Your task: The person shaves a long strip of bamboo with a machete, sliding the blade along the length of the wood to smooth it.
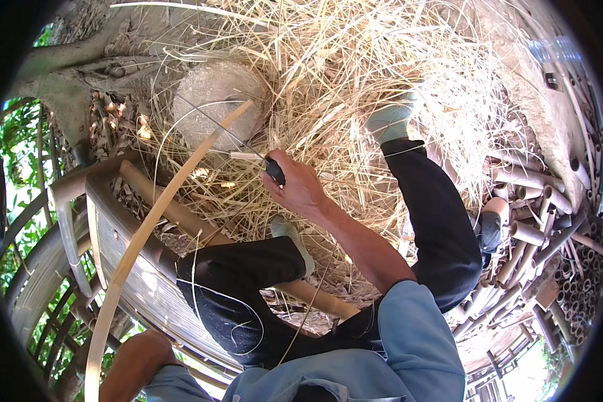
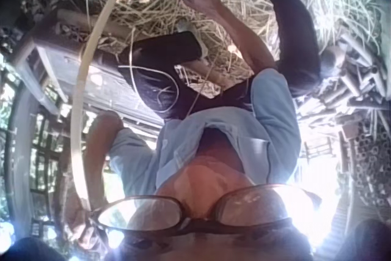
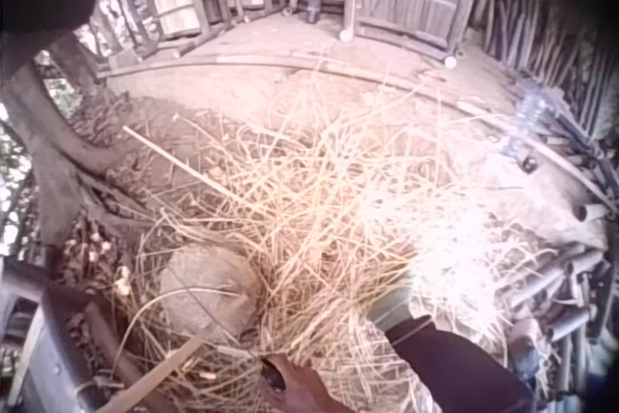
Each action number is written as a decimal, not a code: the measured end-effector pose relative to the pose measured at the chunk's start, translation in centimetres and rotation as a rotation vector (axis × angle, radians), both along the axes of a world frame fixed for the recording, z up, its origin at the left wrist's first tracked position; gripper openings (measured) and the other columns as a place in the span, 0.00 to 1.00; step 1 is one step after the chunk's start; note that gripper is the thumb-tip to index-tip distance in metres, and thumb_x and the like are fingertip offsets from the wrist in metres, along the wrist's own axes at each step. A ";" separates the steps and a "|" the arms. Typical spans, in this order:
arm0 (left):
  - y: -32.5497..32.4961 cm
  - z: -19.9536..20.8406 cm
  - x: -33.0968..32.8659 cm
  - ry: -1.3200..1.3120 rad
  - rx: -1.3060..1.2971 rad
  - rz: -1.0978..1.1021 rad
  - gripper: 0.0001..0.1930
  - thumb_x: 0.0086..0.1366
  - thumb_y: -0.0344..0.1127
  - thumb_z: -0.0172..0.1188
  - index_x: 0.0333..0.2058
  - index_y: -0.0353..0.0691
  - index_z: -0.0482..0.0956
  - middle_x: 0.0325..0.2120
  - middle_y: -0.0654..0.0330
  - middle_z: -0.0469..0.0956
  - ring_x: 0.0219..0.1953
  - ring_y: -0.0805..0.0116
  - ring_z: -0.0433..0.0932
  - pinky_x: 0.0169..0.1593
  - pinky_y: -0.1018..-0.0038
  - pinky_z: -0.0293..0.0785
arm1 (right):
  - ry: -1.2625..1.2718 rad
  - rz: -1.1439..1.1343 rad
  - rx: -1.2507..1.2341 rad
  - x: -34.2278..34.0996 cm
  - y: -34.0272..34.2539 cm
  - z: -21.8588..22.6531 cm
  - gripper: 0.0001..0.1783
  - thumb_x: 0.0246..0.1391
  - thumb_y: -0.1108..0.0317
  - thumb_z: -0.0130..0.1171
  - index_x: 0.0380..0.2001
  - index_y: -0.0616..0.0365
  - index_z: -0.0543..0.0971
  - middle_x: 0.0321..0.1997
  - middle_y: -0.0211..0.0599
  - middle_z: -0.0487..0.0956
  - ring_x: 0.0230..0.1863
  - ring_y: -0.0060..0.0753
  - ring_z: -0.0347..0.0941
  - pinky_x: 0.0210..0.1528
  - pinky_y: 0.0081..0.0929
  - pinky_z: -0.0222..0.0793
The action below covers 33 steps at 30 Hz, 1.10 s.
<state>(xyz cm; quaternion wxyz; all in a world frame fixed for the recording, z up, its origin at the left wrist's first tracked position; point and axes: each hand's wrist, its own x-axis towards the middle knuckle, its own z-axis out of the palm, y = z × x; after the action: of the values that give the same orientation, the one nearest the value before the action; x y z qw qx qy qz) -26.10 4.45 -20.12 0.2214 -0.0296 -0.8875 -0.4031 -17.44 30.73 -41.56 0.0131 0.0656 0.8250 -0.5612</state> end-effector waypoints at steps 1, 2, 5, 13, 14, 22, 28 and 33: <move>0.2 -0.4 -0.3 0.005 0.005 -0.001 0.24 0.72 0.54 0.48 0.32 0.37 0.78 0.25 0.58 0.81 0.25 0.62 0.78 0.33 0.62 0.73 | -0.014 -0.006 -0.026 0.0 0.1 0.0 0.21 0.60 0.63 0.65 0.50 0.56 0.68 0.21 0.40 0.76 0.18 0.38 0.77 0.21 0.33 0.70; 0.3 -0.9 -0.7 -0.004 -0.004 -0.001 0.23 0.72 0.53 0.48 0.32 0.37 0.78 0.25 0.58 0.81 0.25 0.62 0.78 0.33 0.62 0.73 | -0.028 -0.011 -0.052 -0.2 0.2 0.0 0.21 0.60 0.62 0.65 0.49 0.57 0.69 0.22 0.42 0.77 0.19 0.41 0.78 0.22 0.35 0.72; 1.2 -2.4 -1.8 -0.012 -0.002 -0.011 0.23 0.72 0.52 0.48 0.32 0.37 0.78 0.25 0.57 0.81 0.26 0.62 0.78 0.34 0.62 0.74 | 0.039 -0.071 -0.003 -1.2 1.1 -1.9 0.20 0.60 0.61 0.64 0.49 0.58 0.70 0.24 0.43 0.79 0.21 0.44 0.79 0.23 0.36 0.74; 2.4 -5.3 -3.2 -0.040 -0.013 -0.011 0.22 0.72 0.50 0.47 0.34 0.36 0.78 0.27 0.56 0.81 0.27 0.60 0.78 0.37 0.60 0.74 | 0.115 -0.173 0.115 -7.6 3.2 -8.6 0.20 0.61 0.59 0.63 0.47 0.60 0.70 0.23 0.46 0.80 0.21 0.46 0.81 0.22 0.37 0.77; 2.4 -5.6 -3.1 -0.043 -0.016 -0.009 0.21 0.72 0.50 0.47 0.34 0.36 0.78 0.27 0.56 0.81 0.27 0.60 0.78 0.37 0.60 0.74 | 0.149 -0.182 0.069 -7.9 2.8 -8.6 0.20 0.60 0.59 0.63 0.46 0.60 0.69 0.22 0.47 0.80 0.21 0.46 0.81 0.21 0.37 0.77; 2.9 -6.7 -3.8 -0.048 -0.007 -0.014 0.20 0.73 0.48 0.47 0.35 0.36 0.79 0.28 0.55 0.81 0.28 0.59 0.79 0.39 0.59 0.75 | 0.132 -0.182 0.114 -8.3 0.2 -12.2 0.21 0.58 0.65 0.66 0.45 0.63 0.68 0.21 0.47 0.77 0.20 0.46 0.80 0.20 0.35 0.74; 2.1 -7.1 -3.9 -0.041 0.016 -0.001 0.19 0.73 0.46 0.46 0.36 0.35 0.79 0.29 0.54 0.81 0.29 0.58 0.79 0.41 0.58 0.75 | 0.322 -0.271 -0.047 -8.7 -0.2 -8.0 0.20 0.60 0.64 0.65 0.45 0.63 0.68 0.21 0.42 0.77 0.19 0.42 0.79 0.19 0.31 0.73; 2.0 -6.9 -3.6 -0.033 0.028 0.000 0.19 0.73 0.45 0.46 0.37 0.35 0.79 0.29 0.53 0.81 0.30 0.57 0.79 0.42 0.58 0.75 | 0.053 -0.175 0.062 -9.0 -0.6 -9.8 0.21 0.61 0.61 0.63 0.42 0.66 0.65 0.23 0.48 0.77 0.17 0.44 0.78 0.16 0.36 0.73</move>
<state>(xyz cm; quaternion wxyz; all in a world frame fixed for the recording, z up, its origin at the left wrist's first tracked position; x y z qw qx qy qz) -29.73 6.45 -27.04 0.2073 -0.0199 -0.8854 -0.4156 -26.41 30.18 -51.32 -0.0599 0.1227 0.8331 -0.5359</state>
